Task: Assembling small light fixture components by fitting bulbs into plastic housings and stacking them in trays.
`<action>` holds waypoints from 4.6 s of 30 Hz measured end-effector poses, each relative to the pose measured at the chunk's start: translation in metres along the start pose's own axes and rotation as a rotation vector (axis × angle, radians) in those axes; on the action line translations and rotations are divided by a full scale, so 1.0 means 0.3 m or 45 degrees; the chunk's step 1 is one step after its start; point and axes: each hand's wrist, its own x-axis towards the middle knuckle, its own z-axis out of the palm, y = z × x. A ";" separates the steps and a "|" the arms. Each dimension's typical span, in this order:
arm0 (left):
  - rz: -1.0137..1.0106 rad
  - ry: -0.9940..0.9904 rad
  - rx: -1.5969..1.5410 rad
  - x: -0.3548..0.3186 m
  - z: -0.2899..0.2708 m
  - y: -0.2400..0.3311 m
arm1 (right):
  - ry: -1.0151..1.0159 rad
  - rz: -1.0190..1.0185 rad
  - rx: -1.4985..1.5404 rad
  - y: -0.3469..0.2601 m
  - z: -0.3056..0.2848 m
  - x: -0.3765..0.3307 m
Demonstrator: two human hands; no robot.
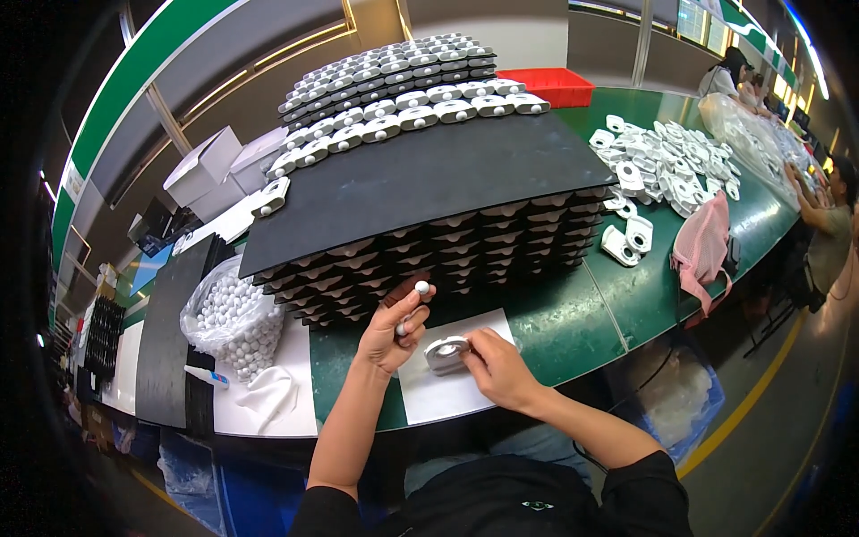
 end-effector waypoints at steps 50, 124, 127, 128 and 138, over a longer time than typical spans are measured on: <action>0.320 -0.114 1.207 -0.017 0.080 -0.064 | 0.129 0.366 1.355 0.085 -0.061 0.028; 0.583 0.096 1.493 -0.009 0.056 -0.071 | 0.396 -0.231 -0.364 -0.138 -0.191 0.166; 0.489 -0.031 1.322 -0.012 0.107 -0.095 | 0.409 -0.319 -0.277 -0.151 -0.185 0.179; 0.456 -0.036 1.269 -0.020 0.106 -0.088 | 0.412 -0.320 -0.275 -0.156 -0.189 0.180; 0.368 0.037 1.291 -0.021 0.088 -0.079 | 0.231 -0.499 -0.486 -0.143 -0.198 0.180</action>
